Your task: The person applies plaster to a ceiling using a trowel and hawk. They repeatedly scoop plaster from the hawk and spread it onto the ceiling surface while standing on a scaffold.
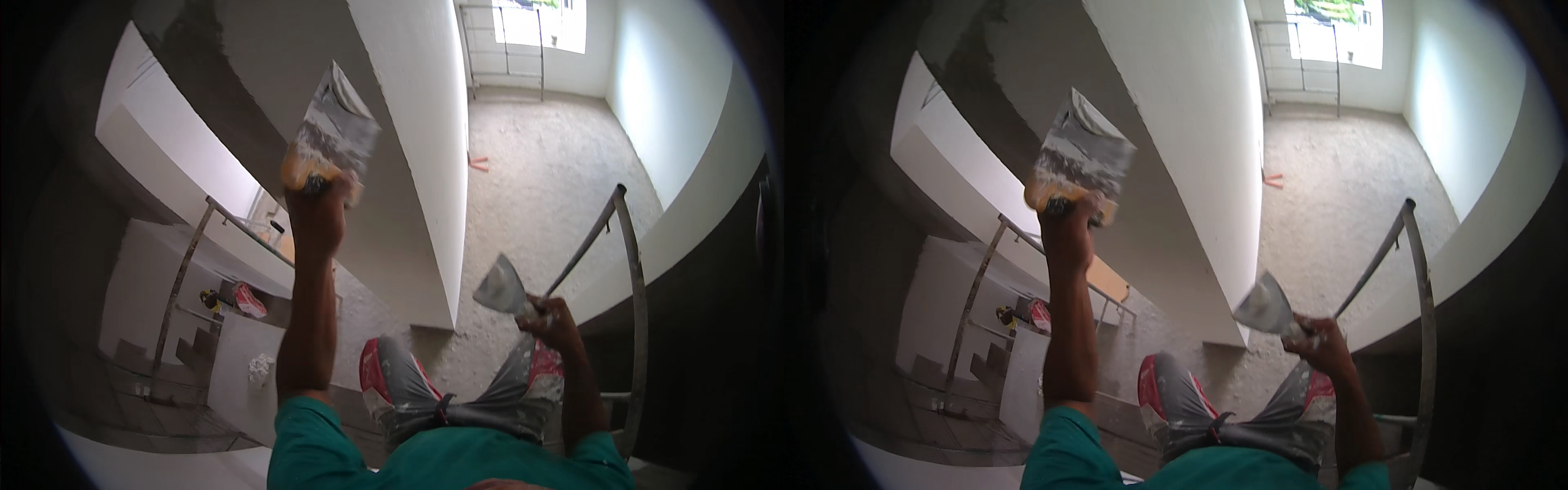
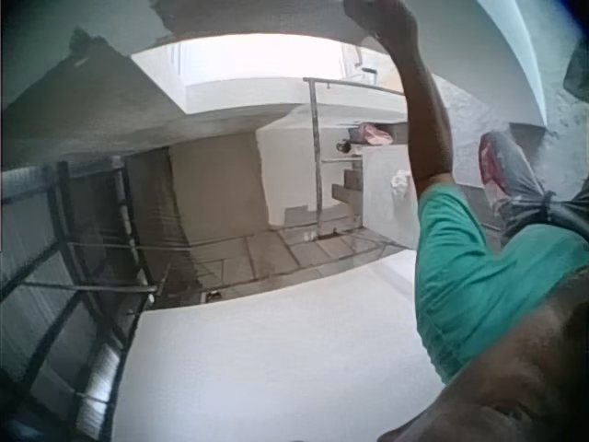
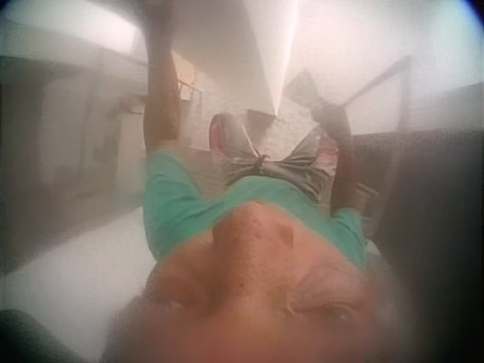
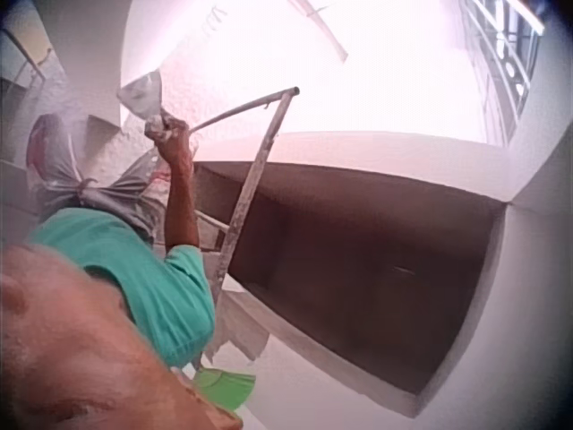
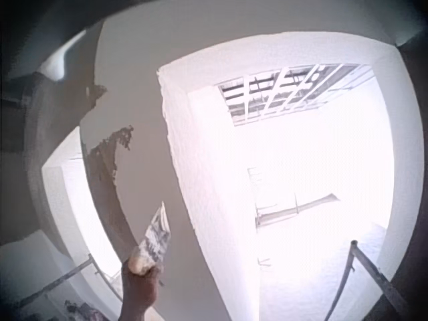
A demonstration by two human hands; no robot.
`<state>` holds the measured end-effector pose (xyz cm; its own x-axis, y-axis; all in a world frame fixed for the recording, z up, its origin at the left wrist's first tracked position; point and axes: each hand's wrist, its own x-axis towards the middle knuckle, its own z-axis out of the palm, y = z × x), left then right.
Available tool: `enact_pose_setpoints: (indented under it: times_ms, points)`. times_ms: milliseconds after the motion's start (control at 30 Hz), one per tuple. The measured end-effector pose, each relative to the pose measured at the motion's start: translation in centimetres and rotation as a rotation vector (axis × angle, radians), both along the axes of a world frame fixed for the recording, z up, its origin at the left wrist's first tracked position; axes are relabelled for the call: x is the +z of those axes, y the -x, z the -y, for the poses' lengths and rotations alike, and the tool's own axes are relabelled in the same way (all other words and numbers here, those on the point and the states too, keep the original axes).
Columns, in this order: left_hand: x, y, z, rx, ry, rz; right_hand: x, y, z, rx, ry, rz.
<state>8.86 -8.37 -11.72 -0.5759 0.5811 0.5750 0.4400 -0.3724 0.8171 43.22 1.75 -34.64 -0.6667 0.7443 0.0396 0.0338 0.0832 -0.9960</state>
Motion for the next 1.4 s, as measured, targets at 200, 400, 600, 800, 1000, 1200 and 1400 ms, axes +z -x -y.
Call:
enact_pose_setpoints:
  times_ms: [200, 400, 600, 800, 1000, 1200, 1400]
  points:
    - [-8.7, -9.8, 2.8, -0.335, -0.163, 0.656, 10.5, 4.2, -0.8, 0.055, -0.034, -0.104]
    - [-11.1, -9.0, 2.9, -0.315, 0.163, -0.088, 11.7, 4.6, -2.5, -0.017, -0.289, -0.041]
    - [-7.0, -1.2, 2.2, -0.011, 0.379, -1.028, 11.0, 3.5, -2.6, -0.011, -0.238, -0.211]
    - [17.0, 7.6, -2.7, 0.656, -0.355, -1.487, 6.9, 1.7, -0.7, 0.126, 0.003, 0.081]
    - [31.6, 6.7, -9.1, 0.934, -0.509, -1.361, -0.7, -0.5, 2.0, 0.059, 0.290, 0.197]
    - [34.8, 6.4, -8.3, 0.869, -0.343, -1.427, -4.1, -1.4, 4.0, -0.024, 0.231, 0.282]
    - [27.5, 8.0, -9.5, 0.988, -0.210, -1.448, 0.2, -1.3, 3.7, -0.089, 0.171, 0.357]
